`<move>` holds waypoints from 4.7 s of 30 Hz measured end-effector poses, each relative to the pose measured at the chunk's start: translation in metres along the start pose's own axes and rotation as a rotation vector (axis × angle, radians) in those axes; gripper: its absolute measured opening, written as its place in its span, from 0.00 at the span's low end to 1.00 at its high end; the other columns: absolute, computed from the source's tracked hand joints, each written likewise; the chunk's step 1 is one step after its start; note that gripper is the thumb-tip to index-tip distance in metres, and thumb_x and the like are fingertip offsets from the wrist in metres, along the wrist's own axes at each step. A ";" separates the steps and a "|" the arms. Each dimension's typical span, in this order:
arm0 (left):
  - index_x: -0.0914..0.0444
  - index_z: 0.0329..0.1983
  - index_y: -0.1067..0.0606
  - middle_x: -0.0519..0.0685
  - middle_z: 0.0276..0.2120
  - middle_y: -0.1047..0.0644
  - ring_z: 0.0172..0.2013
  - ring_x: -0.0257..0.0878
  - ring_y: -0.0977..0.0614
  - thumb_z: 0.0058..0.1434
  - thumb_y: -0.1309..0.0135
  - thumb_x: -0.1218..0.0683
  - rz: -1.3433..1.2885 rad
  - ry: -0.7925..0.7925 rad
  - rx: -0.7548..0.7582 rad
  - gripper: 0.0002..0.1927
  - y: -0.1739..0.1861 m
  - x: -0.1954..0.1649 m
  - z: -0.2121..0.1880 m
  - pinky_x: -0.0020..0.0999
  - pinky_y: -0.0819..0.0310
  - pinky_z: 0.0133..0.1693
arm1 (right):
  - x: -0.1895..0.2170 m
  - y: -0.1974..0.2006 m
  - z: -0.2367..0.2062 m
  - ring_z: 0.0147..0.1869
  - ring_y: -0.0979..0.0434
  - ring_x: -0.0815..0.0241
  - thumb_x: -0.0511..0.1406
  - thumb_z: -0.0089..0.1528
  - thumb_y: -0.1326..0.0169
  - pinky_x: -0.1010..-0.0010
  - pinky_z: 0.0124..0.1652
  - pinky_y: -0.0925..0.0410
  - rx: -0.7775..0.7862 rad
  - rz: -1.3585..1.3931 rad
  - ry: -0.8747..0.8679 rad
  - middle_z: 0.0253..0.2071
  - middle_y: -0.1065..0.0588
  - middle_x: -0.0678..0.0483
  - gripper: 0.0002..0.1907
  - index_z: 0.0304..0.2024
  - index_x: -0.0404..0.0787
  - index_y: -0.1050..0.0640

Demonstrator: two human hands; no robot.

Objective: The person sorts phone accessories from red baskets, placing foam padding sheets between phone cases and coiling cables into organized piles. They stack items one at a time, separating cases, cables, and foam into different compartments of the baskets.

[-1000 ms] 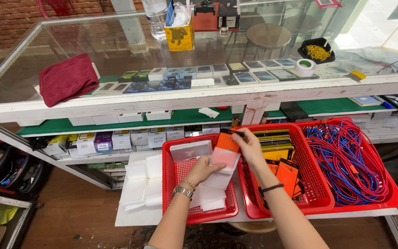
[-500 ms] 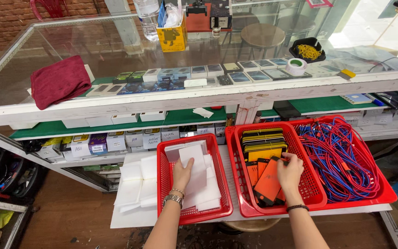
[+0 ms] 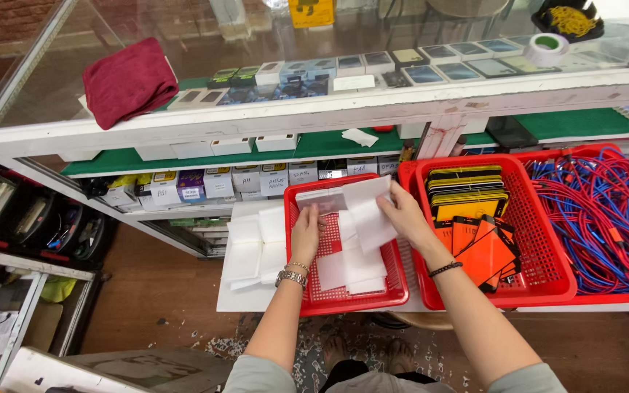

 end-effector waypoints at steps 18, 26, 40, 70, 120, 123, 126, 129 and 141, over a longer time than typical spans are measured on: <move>0.65 0.46 0.23 0.54 0.40 0.17 0.38 0.38 0.16 0.60 0.40 0.53 -0.398 0.291 0.253 0.14 -0.049 0.064 -0.035 0.31 0.22 0.41 | -0.062 -0.012 -0.058 0.48 0.21 0.59 0.36 0.66 0.51 0.67 0.48 0.28 -0.214 0.281 -0.442 0.46 0.21 0.50 0.19 0.59 0.36 0.28; 0.69 0.51 0.24 0.63 0.42 0.19 0.47 0.57 0.18 0.66 0.48 0.52 0.312 0.204 0.041 0.17 -0.057 0.070 -0.036 0.48 0.26 0.53 | -0.043 -0.056 -0.047 0.61 0.32 0.32 0.29 0.59 0.47 0.48 0.54 0.33 -0.260 -0.751 -0.251 0.61 0.36 0.33 0.34 0.68 0.39 0.37; 0.67 0.47 0.25 0.59 0.45 0.22 0.52 0.56 0.23 0.68 0.51 0.57 0.075 -0.681 0.223 0.10 -0.147 -0.169 -0.075 0.46 0.32 0.57 | 0.006 0.157 -0.089 0.44 0.17 0.44 0.39 0.66 0.50 0.54 0.45 0.25 -0.483 -0.739 -0.298 0.40 0.18 0.44 0.14 0.48 0.39 0.21; 0.68 0.75 0.52 0.65 0.69 0.39 0.71 0.55 0.39 0.58 0.43 0.51 -0.108 0.216 0.059 0.47 -0.286 -0.051 -0.075 0.43 0.46 0.69 | -0.106 0.158 -0.137 0.74 0.43 0.30 0.50 0.62 0.43 0.52 0.69 0.43 -0.291 -0.666 -0.764 0.72 0.44 0.30 0.53 0.77 0.43 0.59; 0.61 0.70 0.36 0.55 0.67 0.32 0.68 0.46 0.33 0.65 0.51 0.48 -0.353 -0.196 0.451 0.31 -0.274 -0.134 -0.090 0.39 0.43 0.66 | -0.015 0.168 -0.121 0.81 0.52 0.56 0.47 0.69 0.62 0.63 0.73 0.57 -0.410 0.308 -0.036 0.78 0.46 0.48 0.34 0.76 0.43 0.47; 0.60 0.73 0.40 0.54 0.69 0.35 0.70 0.45 0.37 0.64 0.47 0.40 -0.290 -0.176 0.328 0.38 -0.270 -0.141 -0.092 0.42 0.46 0.68 | -0.020 0.164 -0.117 0.83 0.57 0.58 0.54 0.70 0.71 0.63 0.74 0.60 -0.443 0.443 -0.082 0.80 0.52 0.52 0.37 0.76 0.41 0.49; 0.60 0.74 0.46 0.58 0.66 0.36 0.68 0.49 0.36 0.55 0.38 0.37 -0.188 -0.218 0.181 0.50 -0.265 -0.158 -0.102 0.47 0.44 0.66 | -0.039 0.161 -0.120 0.81 0.57 0.62 0.57 0.69 0.77 0.65 0.72 0.59 -0.527 0.536 -0.189 0.78 0.51 0.54 0.39 0.76 0.43 0.49; 0.64 0.70 0.46 0.63 0.63 0.36 0.65 0.52 0.35 0.45 0.29 0.40 -0.111 -0.290 0.029 0.56 -0.259 -0.175 -0.117 0.50 0.42 0.64 | -0.059 0.142 -0.115 0.77 0.42 0.54 0.57 0.69 0.77 0.64 0.70 0.48 -0.399 0.763 -0.242 0.74 0.39 0.49 0.41 0.72 0.38 0.38; 0.68 0.45 0.18 0.48 0.37 0.15 0.37 0.40 0.14 0.50 0.31 0.43 -0.528 0.253 -0.117 0.28 -0.226 -0.144 -0.051 0.36 0.21 0.40 | 0.051 0.142 -0.131 0.72 0.44 0.37 0.38 0.50 0.34 0.44 0.68 0.53 -0.440 -1.032 0.309 0.67 0.39 0.40 0.50 0.69 0.34 0.45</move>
Point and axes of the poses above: each hand's wrist, its own z-axis towards the middle knuckle, its own y-axis out of the back of the hand, x = y × z, the point moved 10 cm from there along z, towards the middle knuckle
